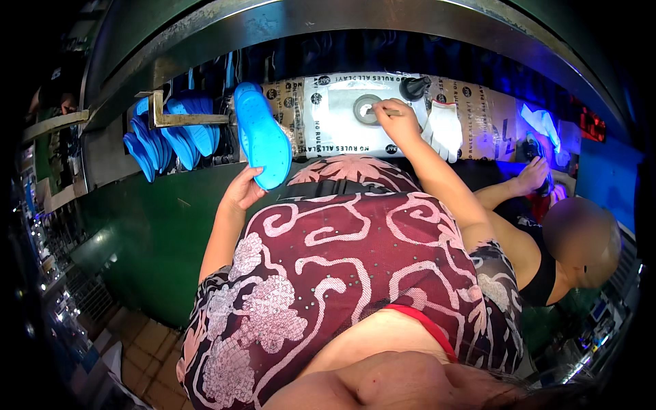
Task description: The person picks up shoe soles, applies adhesive to each sole using a brush dipped in a container, and places the soles onto an overhead conveyor belt.
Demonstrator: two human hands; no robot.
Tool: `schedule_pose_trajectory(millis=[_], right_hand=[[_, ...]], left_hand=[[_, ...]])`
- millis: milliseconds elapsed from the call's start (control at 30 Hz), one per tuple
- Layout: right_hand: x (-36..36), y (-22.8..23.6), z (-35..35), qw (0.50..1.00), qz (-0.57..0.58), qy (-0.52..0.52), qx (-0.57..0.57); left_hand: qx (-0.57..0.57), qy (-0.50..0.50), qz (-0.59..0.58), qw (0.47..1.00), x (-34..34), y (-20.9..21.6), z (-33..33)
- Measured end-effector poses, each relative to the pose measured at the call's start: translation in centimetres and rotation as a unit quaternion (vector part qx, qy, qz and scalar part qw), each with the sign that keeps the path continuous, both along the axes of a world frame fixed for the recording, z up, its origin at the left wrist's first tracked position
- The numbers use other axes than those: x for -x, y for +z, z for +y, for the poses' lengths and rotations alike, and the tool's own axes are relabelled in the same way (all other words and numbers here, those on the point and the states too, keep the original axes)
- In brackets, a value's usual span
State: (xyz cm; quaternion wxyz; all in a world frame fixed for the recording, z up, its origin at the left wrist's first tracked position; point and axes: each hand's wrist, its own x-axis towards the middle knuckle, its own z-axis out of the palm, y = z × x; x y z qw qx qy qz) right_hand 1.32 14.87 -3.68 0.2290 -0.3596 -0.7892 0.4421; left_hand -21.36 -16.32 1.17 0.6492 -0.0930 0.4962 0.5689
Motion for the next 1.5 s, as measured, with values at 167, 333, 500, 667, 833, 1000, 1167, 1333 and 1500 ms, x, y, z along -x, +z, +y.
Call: schedule_pose_trajectory(millis=[167,333,500,667,833,1000,1167,1333,1500], right_hand=[[0.1,-1.7,0.6,0.988,-0.104,0.025,-0.112],[-0.6,-1.7,0.7,0.994,0.088,-0.015,-0.057],[-1.1,-1.1,-0.4,0.996,0.037,-0.072,-0.038],[-3.7,0.8,0.5,0.981,0.05,-0.118,0.143],[-7.8,4.0,0.0,0.9,0.249,-0.171,0.315],[-10.2,9.6,-1.1,0.865,0.35,-0.177,0.314],[-12.1,15.5,-2.6,0.917,0.317,-0.115,0.214],[-12.8,19.9,-2.3,0.97,0.225,-0.069,-0.069],[-11.0,20.0,-1.9,0.959,0.226,-0.036,-0.165]], left_hand=[[-0.005,0.049,-0.038,0.998,-0.6,0.0,-2.2],[0.031,0.093,0.056,0.994,-0.9,0.4,-3.1],[0.071,0.079,0.37,0.923,-3.0,5.0,-1.5],[0.054,0.055,0.637,0.767,-2.7,4.5,1.7],[-0.047,0.062,0.627,0.775,-5.2,7.0,8.5],[-0.184,0.03,0.605,0.774,-7.6,8.7,14.9],[-0.252,-0.031,0.621,0.741,-10.1,11.0,19.3],[-0.322,-0.037,0.533,0.782,-13.1,11.9,22.0],[-0.331,-0.039,0.528,0.781,-13.5,11.2,21.9]])
